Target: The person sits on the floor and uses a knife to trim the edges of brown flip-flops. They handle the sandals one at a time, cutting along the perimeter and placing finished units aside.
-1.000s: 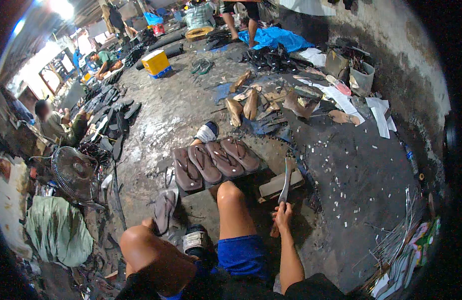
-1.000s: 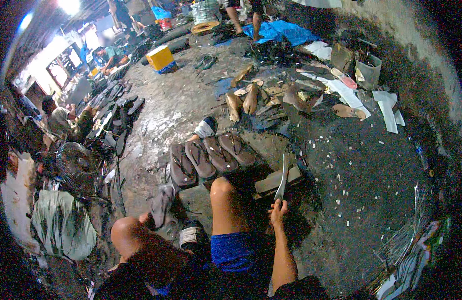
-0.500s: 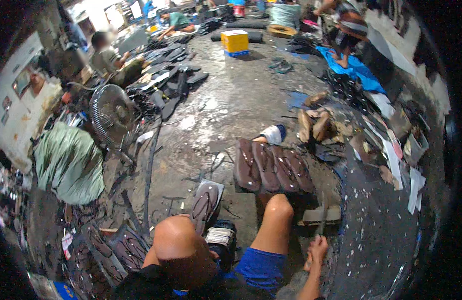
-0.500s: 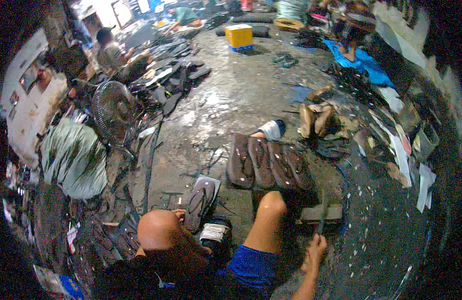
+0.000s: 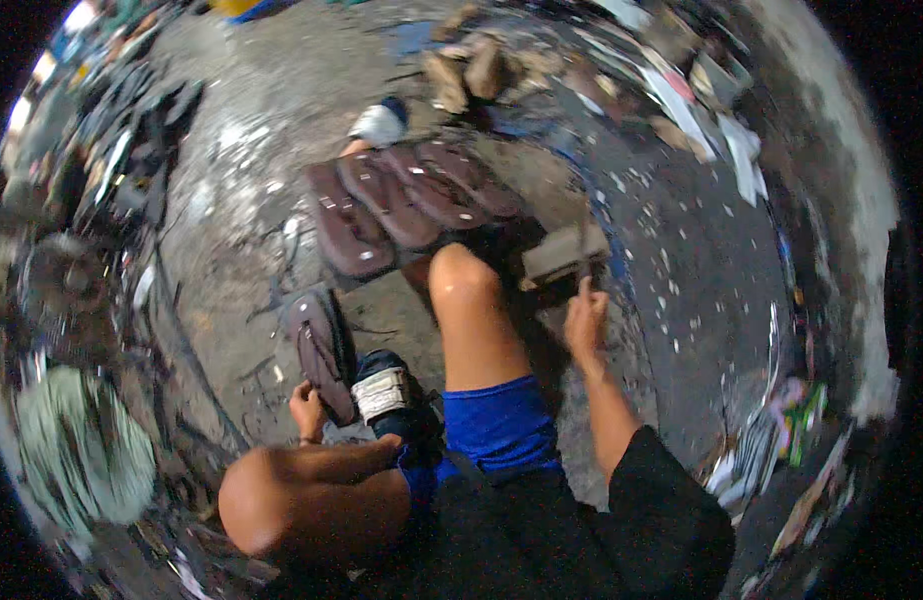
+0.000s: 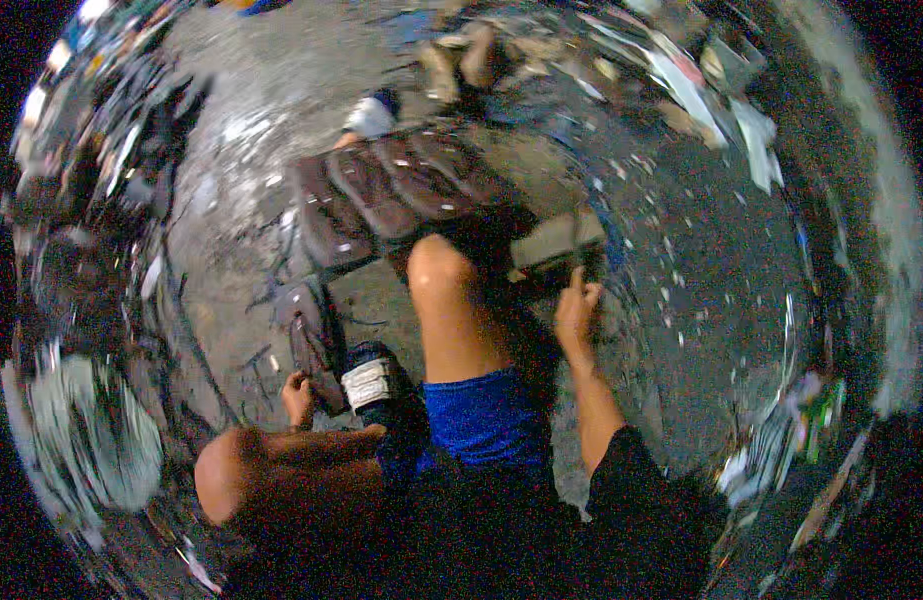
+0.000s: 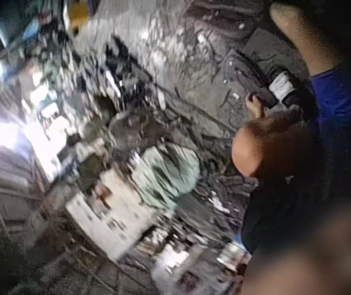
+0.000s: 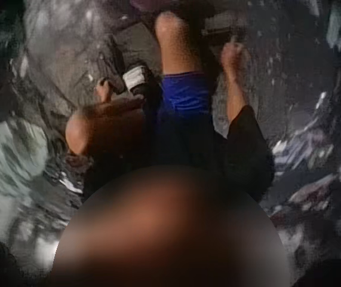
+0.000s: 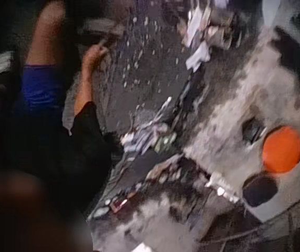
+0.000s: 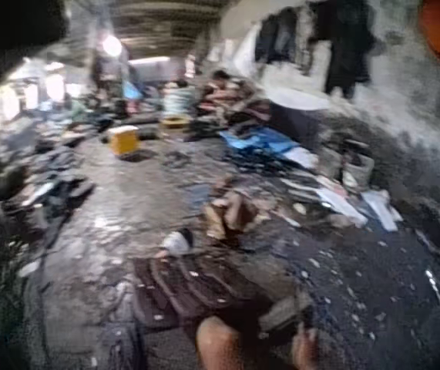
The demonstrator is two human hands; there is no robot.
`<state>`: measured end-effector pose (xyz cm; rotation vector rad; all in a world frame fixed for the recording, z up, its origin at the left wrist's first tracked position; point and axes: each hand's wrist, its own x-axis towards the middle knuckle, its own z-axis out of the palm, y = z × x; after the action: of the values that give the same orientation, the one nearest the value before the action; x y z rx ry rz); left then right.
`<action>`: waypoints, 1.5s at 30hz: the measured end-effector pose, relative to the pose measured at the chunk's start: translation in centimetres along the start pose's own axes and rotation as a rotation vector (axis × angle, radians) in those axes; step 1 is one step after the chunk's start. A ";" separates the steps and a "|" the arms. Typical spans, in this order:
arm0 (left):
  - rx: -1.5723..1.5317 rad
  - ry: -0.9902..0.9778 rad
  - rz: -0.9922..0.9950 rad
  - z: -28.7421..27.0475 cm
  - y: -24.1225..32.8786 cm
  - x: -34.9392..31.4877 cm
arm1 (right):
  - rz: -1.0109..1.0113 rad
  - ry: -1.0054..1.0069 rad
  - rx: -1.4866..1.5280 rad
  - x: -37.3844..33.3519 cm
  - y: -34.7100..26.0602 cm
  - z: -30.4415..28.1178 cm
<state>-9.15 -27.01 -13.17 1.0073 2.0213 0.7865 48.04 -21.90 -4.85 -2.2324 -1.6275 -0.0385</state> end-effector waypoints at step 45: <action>-0.189 -0.012 0.283 -16.0 34.9 -0.9 | 0.693 -0.077 0.614 -10.4 1.8 -6.6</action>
<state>-8.12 -13.21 22.62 1.1975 1.7762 1.0951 47.55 -33.98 -1.71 -2.1582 -0.6703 0.6397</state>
